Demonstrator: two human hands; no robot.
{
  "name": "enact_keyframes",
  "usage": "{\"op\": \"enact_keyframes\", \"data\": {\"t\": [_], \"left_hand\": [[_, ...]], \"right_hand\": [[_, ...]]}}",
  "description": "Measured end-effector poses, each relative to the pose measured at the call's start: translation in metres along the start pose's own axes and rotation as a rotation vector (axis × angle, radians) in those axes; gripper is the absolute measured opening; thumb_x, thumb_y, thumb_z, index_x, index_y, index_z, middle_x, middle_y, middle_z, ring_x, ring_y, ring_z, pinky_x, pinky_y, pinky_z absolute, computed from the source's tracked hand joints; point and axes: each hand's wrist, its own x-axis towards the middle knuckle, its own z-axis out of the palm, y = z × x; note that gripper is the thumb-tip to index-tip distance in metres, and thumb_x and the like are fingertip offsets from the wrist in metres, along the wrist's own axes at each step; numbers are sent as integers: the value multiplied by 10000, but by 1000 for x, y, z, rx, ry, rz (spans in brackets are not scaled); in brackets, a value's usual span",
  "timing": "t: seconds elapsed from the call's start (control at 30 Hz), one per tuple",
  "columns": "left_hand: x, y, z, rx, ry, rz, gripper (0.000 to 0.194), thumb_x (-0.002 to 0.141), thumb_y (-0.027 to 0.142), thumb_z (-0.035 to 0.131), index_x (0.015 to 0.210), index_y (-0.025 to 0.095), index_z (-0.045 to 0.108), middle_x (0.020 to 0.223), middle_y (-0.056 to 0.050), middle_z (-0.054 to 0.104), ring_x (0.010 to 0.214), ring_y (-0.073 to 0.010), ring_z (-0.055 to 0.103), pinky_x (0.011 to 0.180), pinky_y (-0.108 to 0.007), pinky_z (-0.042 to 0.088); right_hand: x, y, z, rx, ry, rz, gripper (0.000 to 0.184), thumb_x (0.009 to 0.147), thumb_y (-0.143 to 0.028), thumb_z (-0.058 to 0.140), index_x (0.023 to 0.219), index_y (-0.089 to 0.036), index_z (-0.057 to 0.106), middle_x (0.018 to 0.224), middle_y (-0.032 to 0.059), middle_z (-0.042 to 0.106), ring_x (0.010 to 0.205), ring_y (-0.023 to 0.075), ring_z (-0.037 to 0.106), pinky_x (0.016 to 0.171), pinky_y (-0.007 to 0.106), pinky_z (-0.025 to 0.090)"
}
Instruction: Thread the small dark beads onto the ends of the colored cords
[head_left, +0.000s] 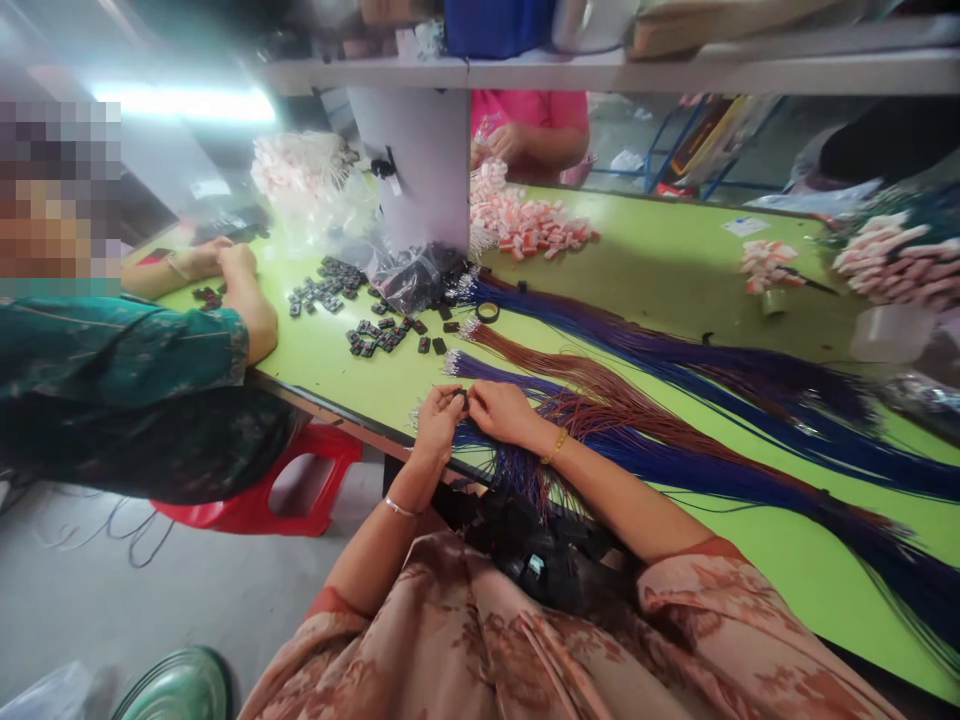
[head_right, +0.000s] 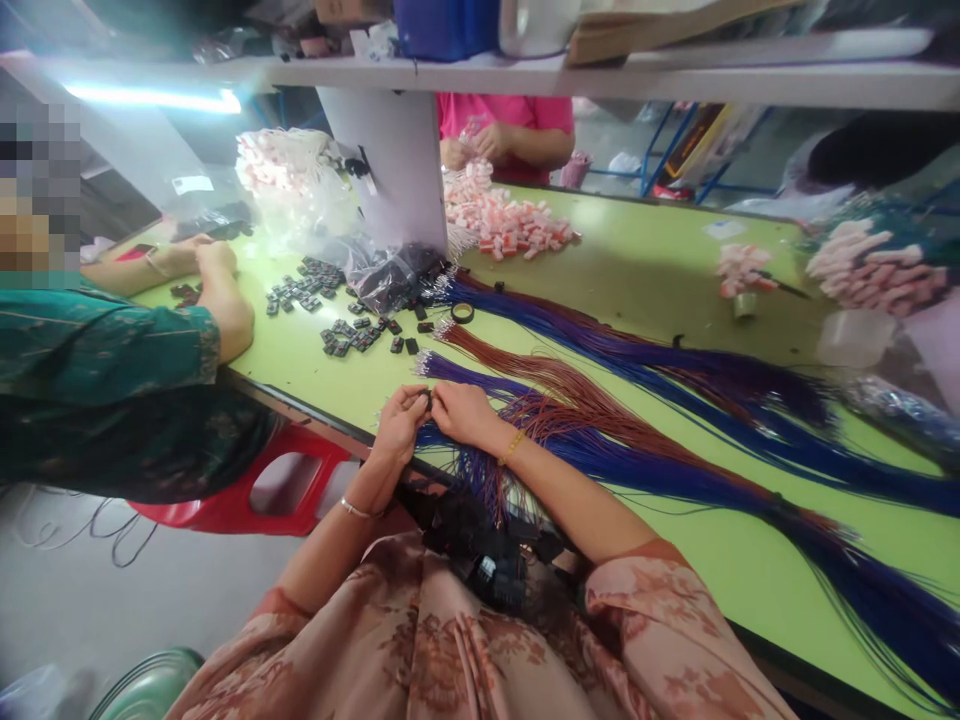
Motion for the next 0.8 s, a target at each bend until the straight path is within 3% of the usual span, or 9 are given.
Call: {"op": "enact_keyframes", "data": {"t": [0.1,0.17,0.33,0.43,0.57,0.8], "left_hand": [[0,1,-1,-30,-24,1,352,637,275,762,902,147,569,782,-19,651,732,-117,625,761,-305,500],[0,1,-2,-30,-37,13,353,647,282,757,910,145,567,791,-24,655,746,-121,632,785,-321,501],[1,0,-4,-19,-67,12,365,640,293,769,910,149,570,786,-23,659,731,-116,630,753,-302,504],[1,-1,-4,-13,-78,29,374,639,307,769,913,149,570,784,-23,660,723,-114,628,749,-302,506],[2,-3,-5,-2,-90,35,400,633,326,770,929,145,569,790,-26,661,721,-112,627,752,-304,508],[2,-5,-5,-6,-96,36,378,649,322,759,921,147,563,791,-29,654,735,-114,621,752,-300,505]], "right_hand": [[24,21,-14,37,34,43,228,898,-274,424,867,-167,623,843,56,672,724,151,562,628,247,329],[43,39,-19,-63,82,163,211,875,-269,454,881,-160,634,876,84,670,758,174,567,640,263,338],[71,64,-8,-216,8,246,217,871,-272,457,870,-163,644,939,151,651,785,230,580,641,301,358],[71,64,-2,-252,9,237,238,887,-265,423,939,-141,619,951,186,641,783,250,581,655,320,368],[70,61,-5,-199,42,198,240,893,-252,398,992,-134,582,904,159,650,717,221,561,642,304,346],[89,31,-10,213,146,17,160,812,-232,454,807,-147,590,728,28,615,628,124,484,612,234,336]]}}
